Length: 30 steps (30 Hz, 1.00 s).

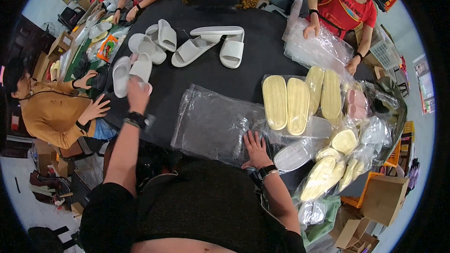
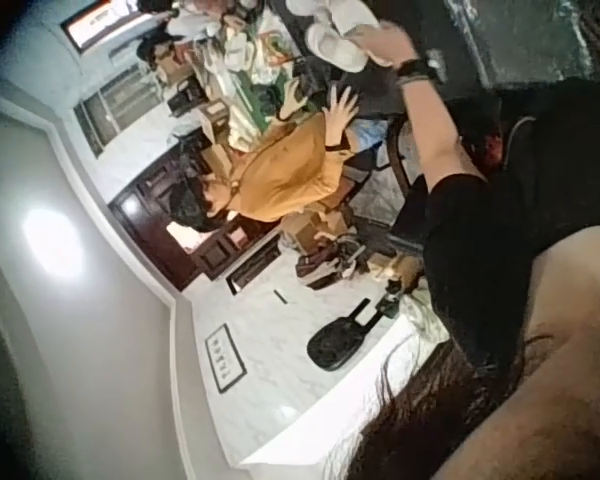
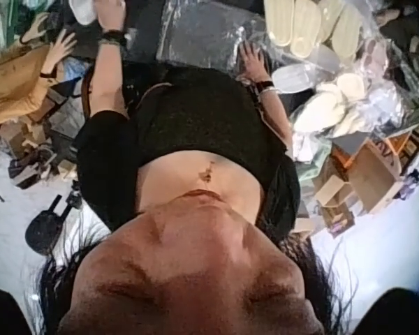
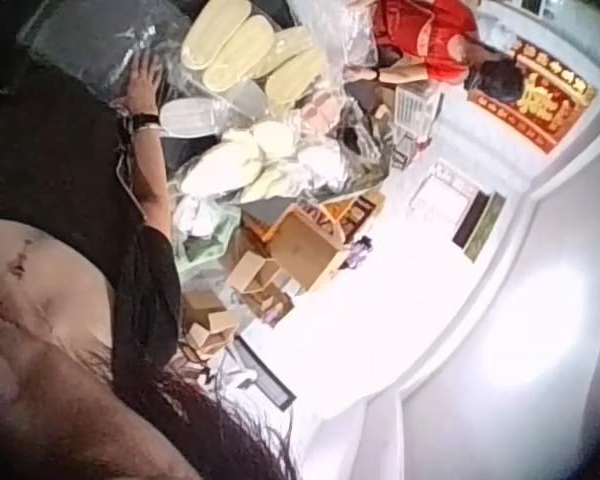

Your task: The recorder is taking slippers from a large sack and placing them into individual plastic bags on a table.

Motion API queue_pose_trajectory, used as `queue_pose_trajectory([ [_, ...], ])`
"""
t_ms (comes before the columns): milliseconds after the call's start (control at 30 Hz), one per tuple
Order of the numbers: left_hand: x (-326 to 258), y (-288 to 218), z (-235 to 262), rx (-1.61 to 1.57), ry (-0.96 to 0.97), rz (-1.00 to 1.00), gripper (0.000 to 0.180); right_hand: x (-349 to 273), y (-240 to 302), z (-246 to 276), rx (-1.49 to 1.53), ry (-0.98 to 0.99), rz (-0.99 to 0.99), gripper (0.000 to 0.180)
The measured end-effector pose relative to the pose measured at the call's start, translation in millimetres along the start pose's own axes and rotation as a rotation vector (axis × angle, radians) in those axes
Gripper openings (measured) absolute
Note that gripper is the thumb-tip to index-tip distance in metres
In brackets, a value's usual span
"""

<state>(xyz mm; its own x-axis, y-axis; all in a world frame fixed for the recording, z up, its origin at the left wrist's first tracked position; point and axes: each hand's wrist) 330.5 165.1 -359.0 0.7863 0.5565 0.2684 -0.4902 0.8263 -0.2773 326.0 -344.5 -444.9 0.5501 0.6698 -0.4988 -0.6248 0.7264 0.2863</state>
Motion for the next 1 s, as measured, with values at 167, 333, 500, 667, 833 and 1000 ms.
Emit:
queue_pose_trajectory([
  [167,-118.0,-44.5,-54.2,-0.125,0.504,0.062,0.060,-2.0,3.7,5.1,-0.026,-0.009,0.035,0.142],
  [333,-165.8,-53.5,-47.5,-0.011,0.666,-0.063,0.079,-9.2,0.3,0.6,-0.068,0.024,-0.008,0.141],
  [500,-155.5,-75.1,-21.9,0.083,0.628,-0.168,0.096,-13.4,-4.3,-2.4,-0.068,0.027,-0.018,0.140],
  [667,-166.8,-100.7,-18.0,-0.004,0.629,-0.807,0.084,-16.4,13.3,29.3,0.062,-0.106,0.071,0.113],
  [833,-180.3,-95.8,-53.0,0.058,0.881,-0.865,0.079,-14.4,13.7,71.2,0.021,-0.641,0.085,0.065],
  [1000,-177.0,-103.6,-50.9,0.051,0.882,-0.899,0.080,-5.2,-29.0,75.6,-0.216,-0.687,-0.442,0.063],
])
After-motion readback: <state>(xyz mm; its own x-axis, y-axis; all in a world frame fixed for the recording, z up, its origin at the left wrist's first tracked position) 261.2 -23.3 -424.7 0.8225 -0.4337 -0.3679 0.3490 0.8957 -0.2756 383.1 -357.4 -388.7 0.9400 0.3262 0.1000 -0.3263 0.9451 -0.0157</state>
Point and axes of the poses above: each hand's wrist, its own x-axis towards the middle knuckle, its own z-axis out of the back of the hand, y = z × x, and after that the axes turned 7 degrees about y, right-handed
